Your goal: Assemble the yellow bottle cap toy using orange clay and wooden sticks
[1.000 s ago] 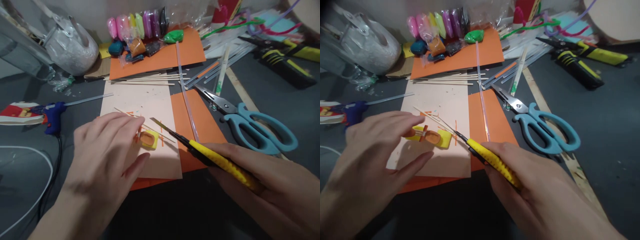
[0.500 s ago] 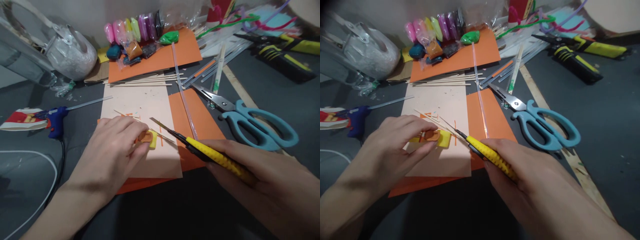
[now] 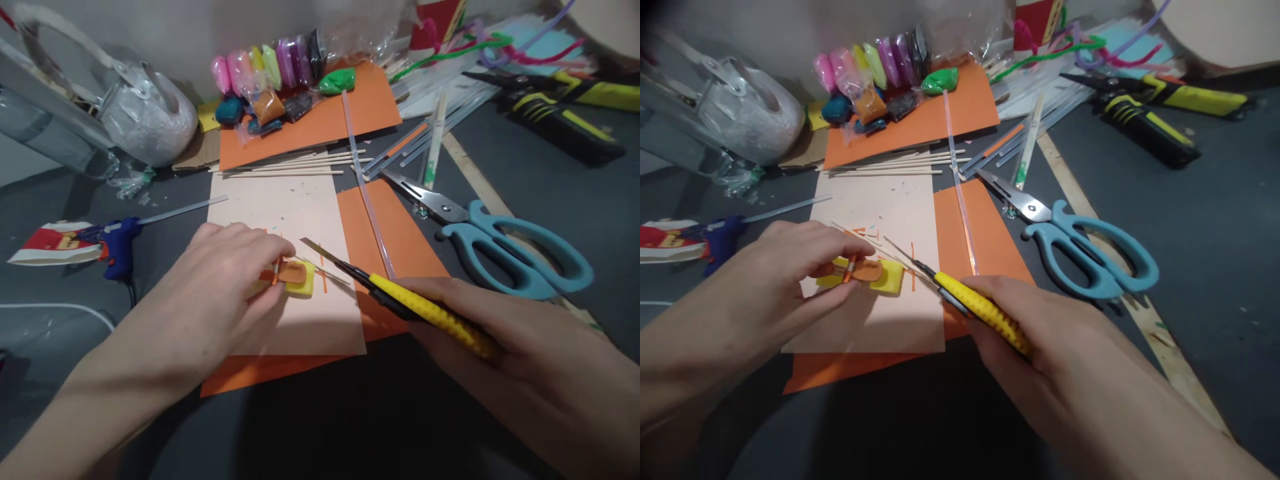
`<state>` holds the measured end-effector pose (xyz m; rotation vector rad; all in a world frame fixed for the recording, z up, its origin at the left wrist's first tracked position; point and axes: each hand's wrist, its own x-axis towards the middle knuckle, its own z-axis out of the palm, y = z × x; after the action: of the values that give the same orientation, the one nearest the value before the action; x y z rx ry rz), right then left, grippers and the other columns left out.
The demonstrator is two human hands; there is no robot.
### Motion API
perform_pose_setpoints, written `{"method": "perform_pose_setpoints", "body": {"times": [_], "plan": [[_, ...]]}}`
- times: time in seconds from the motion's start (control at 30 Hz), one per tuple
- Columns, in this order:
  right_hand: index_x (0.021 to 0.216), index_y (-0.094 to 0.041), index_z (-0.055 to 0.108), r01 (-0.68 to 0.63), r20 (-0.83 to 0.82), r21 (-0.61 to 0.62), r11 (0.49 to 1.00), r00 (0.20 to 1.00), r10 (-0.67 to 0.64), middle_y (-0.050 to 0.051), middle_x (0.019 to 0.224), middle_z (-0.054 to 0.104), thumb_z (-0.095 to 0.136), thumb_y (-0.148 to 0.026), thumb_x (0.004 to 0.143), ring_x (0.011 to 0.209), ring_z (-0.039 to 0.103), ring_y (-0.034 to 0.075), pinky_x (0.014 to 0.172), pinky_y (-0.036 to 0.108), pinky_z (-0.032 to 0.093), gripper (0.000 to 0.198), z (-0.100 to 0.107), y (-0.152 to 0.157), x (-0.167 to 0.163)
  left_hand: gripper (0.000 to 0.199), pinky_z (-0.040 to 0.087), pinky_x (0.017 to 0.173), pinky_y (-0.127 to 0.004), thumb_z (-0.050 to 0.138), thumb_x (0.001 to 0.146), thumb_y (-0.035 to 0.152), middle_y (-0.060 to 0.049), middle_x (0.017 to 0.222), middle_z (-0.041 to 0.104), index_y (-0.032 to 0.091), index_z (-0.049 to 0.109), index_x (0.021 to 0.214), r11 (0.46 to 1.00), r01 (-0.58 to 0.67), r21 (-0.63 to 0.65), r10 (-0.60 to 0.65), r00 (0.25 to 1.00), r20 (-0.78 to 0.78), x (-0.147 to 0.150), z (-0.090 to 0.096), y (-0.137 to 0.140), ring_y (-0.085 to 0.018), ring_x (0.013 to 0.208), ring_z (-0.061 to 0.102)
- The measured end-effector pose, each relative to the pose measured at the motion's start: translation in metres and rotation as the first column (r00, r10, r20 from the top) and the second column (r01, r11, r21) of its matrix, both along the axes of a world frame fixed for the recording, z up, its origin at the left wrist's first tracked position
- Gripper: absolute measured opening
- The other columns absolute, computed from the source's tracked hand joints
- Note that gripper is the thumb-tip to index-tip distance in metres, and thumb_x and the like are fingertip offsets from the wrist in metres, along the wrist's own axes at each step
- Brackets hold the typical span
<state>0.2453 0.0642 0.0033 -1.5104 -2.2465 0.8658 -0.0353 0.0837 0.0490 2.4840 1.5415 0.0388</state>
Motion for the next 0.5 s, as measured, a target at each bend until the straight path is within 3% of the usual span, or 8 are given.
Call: {"method": "perform_pose_setpoints", "body": {"times": [0.17,0.37,0.5], "plan": [[0.121,-0.050,0.064,-0.008,-0.041,0.032,0.999,0.999,0.009,-0.013,0.089,0.079,0.055,-0.037,0.098,0.064,0.071,0.012,0.051,0.019,0.047,0.028,0.001,-0.002,0.003,0.020,0.042,0.077,-0.040,0.057,0.097,0.034,-0.007,0.102,0.076,0.021,0.071,0.102,0.998,-0.035,-0.057,0.034,0.999,-0.021,0.005,0.010,0.000,-0.029,0.089,0.067],[0.117,-0.045,0.068,0.003,-0.082,0.067,0.998,0.997,0.002,-0.012,0.073,0.076,0.057,-0.039,0.096,0.047,0.065,0.013,0.039,0.021,0.043,0.025,-0.001,0.000,0.003,0.032,0.032,0.063,-0.036,0.065,0.088,0.053,-0.002,0.062,0.066,0.025,0.062,0.073,0.970,-0.233,-0.071,0.207,0.942,-0.266,0.022,0.021,-0.007,-0.027,0.061,0.059],[0.115,-0.039,0.072,0.000,-0.151,-0.013,1.000,0.989,-0.002,-0.008,0.088,0.081,0.058,-0.043,0.095,0.060,0.072,0.015,0.048,0.020,0.052,0.025,0.003,-0.001,-0.002,0.041,0.031,0.058,-0.035,0.067,0.082,0.063,-0.003,0.056,0.063,0.026,0.060,0.068,0.965,-0.263,0.003,0.255,0.932,-0.256,0.025,0.018,-0.012,-0.025,0.051,0.054]]}}
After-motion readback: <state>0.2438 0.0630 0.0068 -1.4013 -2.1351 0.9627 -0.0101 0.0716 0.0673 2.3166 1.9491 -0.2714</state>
